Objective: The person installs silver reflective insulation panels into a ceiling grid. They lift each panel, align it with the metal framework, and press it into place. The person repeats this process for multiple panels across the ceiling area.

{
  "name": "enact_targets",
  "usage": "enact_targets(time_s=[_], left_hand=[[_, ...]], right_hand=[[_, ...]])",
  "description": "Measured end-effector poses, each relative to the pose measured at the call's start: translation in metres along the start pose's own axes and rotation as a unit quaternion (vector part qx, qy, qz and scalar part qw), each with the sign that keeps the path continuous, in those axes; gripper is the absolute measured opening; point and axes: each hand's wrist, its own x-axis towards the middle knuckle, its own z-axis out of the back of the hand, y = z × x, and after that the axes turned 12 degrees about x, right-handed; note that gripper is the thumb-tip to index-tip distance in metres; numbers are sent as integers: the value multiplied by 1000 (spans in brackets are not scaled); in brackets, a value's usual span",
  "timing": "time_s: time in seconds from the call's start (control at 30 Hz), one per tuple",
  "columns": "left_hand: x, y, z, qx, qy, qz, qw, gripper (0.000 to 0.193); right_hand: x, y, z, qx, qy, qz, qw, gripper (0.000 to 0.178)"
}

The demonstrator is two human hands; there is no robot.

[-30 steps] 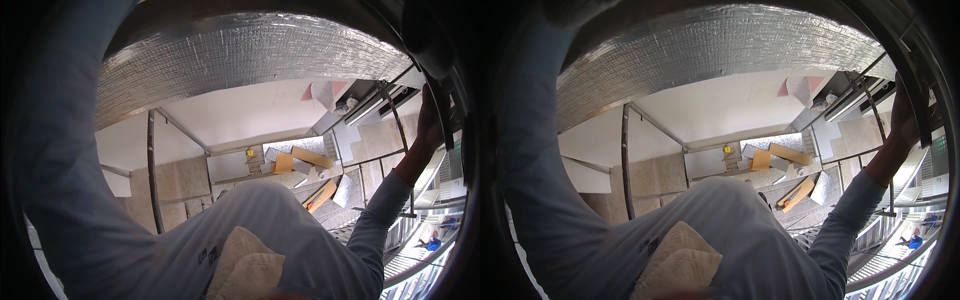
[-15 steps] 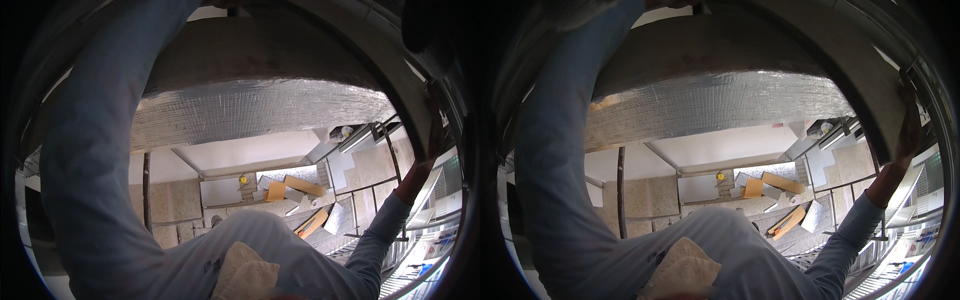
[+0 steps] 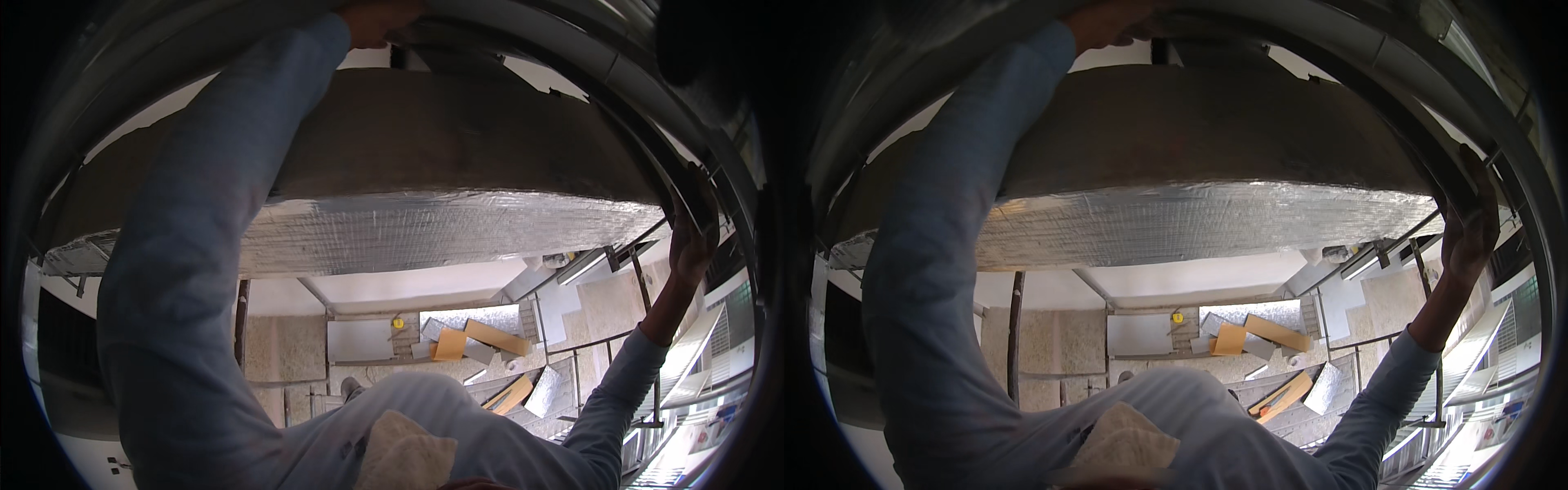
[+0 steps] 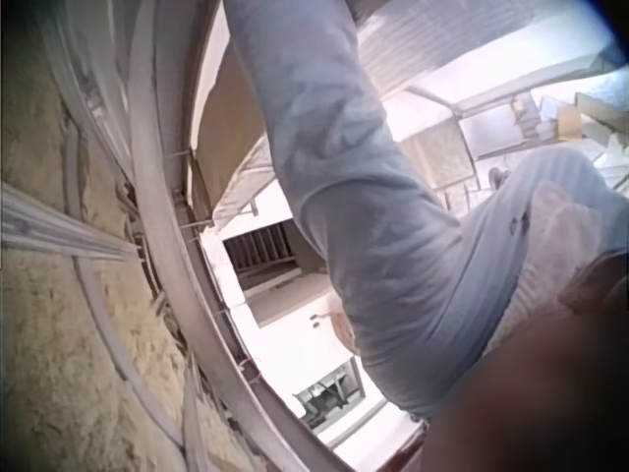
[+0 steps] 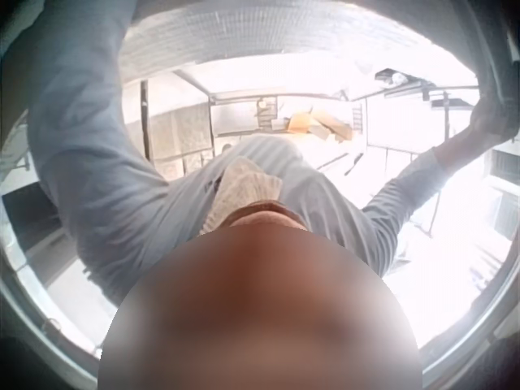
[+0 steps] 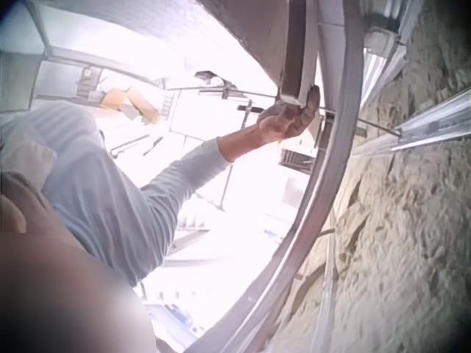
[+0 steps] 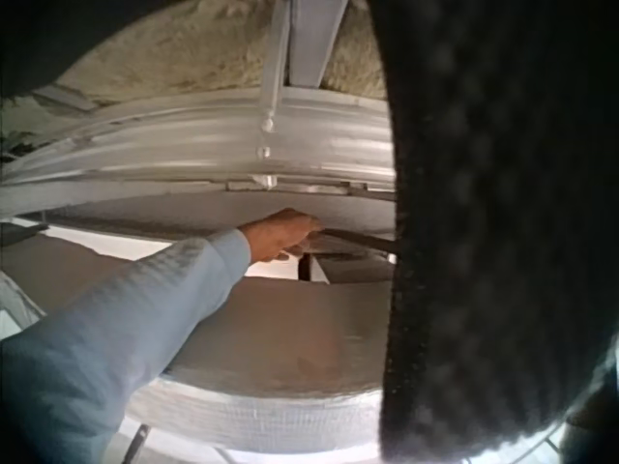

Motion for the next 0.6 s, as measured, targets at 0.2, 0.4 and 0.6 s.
enact_targets(time_s=[0.2,0.4,0.6], left_hand=[[13,13,-2,62,-13,12,998,48],[21,24,-5,45,18,-50,998,52],[10,36,-4,86,5,-123,989,56]], right_hand=[[2,10,-10,-19,-38,-9,999,53],[-7,28,-19,-210,-78,30,974,49],[-24,36,-36,-402,-103,93,905,55]])
